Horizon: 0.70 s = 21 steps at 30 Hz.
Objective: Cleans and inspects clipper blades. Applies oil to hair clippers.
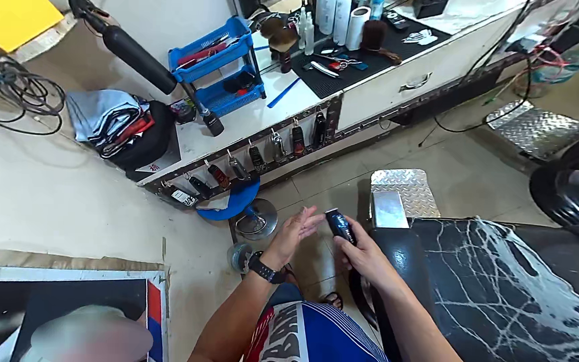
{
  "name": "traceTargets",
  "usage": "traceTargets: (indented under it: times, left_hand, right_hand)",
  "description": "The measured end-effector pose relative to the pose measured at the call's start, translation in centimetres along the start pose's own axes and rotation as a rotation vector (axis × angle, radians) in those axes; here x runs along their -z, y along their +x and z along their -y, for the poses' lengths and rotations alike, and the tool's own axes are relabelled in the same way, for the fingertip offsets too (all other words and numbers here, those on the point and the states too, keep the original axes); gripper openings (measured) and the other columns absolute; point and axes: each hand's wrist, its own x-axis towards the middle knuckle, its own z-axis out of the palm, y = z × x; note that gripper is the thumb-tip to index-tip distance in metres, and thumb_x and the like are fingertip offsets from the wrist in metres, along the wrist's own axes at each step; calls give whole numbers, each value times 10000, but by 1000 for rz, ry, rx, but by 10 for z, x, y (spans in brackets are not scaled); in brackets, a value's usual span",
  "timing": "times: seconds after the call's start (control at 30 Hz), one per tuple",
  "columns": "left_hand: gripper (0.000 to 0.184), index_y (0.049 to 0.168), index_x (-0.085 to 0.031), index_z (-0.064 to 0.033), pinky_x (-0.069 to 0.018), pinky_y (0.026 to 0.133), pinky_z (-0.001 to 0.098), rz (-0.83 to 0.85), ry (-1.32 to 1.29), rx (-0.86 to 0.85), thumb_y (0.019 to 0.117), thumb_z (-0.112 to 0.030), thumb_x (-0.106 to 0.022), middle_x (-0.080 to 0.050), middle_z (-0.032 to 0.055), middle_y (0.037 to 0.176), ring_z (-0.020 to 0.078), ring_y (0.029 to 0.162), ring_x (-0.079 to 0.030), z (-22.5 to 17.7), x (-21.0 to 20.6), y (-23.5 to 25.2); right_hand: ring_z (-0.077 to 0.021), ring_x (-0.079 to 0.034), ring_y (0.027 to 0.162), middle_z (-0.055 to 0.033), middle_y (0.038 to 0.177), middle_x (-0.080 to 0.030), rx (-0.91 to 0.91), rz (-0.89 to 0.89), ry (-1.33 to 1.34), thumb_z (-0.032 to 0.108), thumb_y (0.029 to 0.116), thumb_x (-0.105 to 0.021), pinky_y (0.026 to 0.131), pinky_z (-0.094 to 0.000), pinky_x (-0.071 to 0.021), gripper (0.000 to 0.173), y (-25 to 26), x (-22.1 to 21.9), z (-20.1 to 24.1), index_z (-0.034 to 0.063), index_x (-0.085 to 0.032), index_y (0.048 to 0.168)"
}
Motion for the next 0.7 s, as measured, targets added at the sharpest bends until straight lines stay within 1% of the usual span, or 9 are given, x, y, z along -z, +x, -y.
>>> traceTargets:
  times: [0.07,0.17,0.27,0.37,0.47,0.53,0.6,0.63,0.7]
  left_hand:
    - [595,1508,-409,45,-451,1145,425,-46,9,3,1127,-373,-225,-605,179,1423,264,1321,-590,8,17,1]
    - [480,1488,-461,11,-491,1093,429,-243,138,58,1084,-248,-480,-606,156,1412,243,1290,-601,46,68,15]
    - [567,1503,-416,33,-496,1073,463,-441,275,151,1027,-214,-598,-541,225,1452,292,1310,-570,102,145,30]
    - [676,1533,-345,63,-446,1122,519,-547,539,255,1003,-235,-641,-482,300,1480,384,1353,-522,135,223,37]
    - [771,1546,-302,98,-355,1182,576,-582,807,265,969,-231,-694,-399,355,1524,467,1424,-416,153,298,43]
    - [782,1546,-289,117,-307,1197,604,-595,956,237,959,-197,-700,-362,381,1536,517,1443,-363,153,339,50]
    - [771,1544,-321,98,-283,1206,613,-635,1069,209,943,-176,-717,-347,386,1542,535,1452,-334,155,378,60]
    - [772,1548,-328,83,-269,1208,618,-651,1120,213,936,-174,-723,-318,395,1552,548,1458,-310,158,395,66]
    - [770,1561,-345,34,-275,1185,652,-699,1188,248,932,-194,-726,-263,417,1563,590,1446,-286,161,422,77]
  right_hand:
    - [-135,-588,565,-78,951,-634,-46,-60,31,252,969,-600,496,-305,-537,663,11,2,0,138,-331,1563]
    - [-117,-577,574,-68,1045,-628,-107,-21,145,153,855,-606,485,-272,-524,794,19,6,6,146,-284,1580]
    - [-104,-542,548,-65,1069,-638,-156,25,276,104,849,-574,450,-250,-484,788,26,3,8,139,-283,1581]
    - [-73,-514,528,-62,1077,-627,-187,42,499,131,868,-563,434,-219,-452,773,36,0,4,128,-256,1578]
    - [-56,-531,529,-60,1050,-631,-159,80,841,378,930,-717,440,-178,-463,707,46,1,-2,165,-356,1500]
    - [-48,-544,510,-49,979,-636,-144,80,1074,362,923,-730,427,-159,-470,542,53,-2,2,168,-466,1356]
    - [-54,-575,508,-54,952,-648,-115,99,1290,285,905,-733,434,-159,-499,416,59,-6,7,110,-564,1243]
    - [-65,-594,520,-64,963,-655,-97,126,1364,262,908,-721,446,-166,-516,416,61,-7,9,87,-579,1258]
    - [-84,-614,544,-80,1008,-661,-54,195,1432,243,924,-692,468,-176,-532,502,66,-8,14,86,-539,1376]
